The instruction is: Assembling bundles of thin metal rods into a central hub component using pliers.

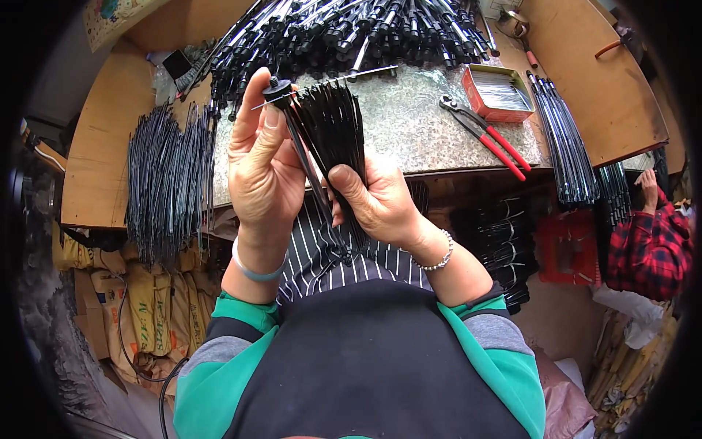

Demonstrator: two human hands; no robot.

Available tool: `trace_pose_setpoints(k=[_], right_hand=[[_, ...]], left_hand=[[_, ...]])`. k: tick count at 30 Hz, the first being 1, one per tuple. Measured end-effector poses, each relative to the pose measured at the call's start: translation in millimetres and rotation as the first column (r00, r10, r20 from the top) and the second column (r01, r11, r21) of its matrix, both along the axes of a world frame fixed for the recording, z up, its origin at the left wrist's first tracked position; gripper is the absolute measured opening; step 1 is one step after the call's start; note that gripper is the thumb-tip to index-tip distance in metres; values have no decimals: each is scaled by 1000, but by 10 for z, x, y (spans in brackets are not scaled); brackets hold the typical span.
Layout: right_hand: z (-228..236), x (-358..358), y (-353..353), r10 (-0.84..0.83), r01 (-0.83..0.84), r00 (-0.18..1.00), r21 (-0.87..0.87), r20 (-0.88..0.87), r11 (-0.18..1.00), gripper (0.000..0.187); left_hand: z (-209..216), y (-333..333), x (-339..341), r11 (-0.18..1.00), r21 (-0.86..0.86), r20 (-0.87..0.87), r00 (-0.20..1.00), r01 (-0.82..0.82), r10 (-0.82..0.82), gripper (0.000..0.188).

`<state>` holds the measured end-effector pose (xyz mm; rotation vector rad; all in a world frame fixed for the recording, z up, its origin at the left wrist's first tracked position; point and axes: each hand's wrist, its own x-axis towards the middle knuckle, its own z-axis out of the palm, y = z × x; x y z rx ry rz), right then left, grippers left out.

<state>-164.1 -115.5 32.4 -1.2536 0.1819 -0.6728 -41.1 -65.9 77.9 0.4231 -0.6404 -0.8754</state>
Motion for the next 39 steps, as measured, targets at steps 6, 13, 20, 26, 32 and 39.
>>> trace_pose_setpoints(k=[6, 13, 20, 26, 32, 39], right_hand=[[5, -8, -25, 7, -7, 1000, 5, -2, 1000, 41], [-4, 12, -24, -61, 62, 998, 13, -14, 998, 39], [-85, 21, -28, -178, 168, 980, -117, -86, 979, 30], [-183, 111, -93, -415, 444, 891, -549, 185, 708, 35], [-212, 112, -77, -399, 415, 908, -391, 127, 821, 37], [-218, 124, -112, -354, 374, 927, -347, 122, 860, 37]], left_hand=[[-25, -15, -6, 998, 54, 8, 1000, 19, -19, 37], [-37, -46, -81, 995, 80, 2, 998, -64, 64, 36], [-87, -131, -158, 989, 65, -12, 991, -134, 135, 33], [-121, -151, -220, 991, 64, 19, 993, -115, 114, 31], [-149, -143, -244, 990, 63, 133, 984, -126, 116, 35], [-73, -175, -244, 990, 140, 15, 1000, -4, 2, 34]])
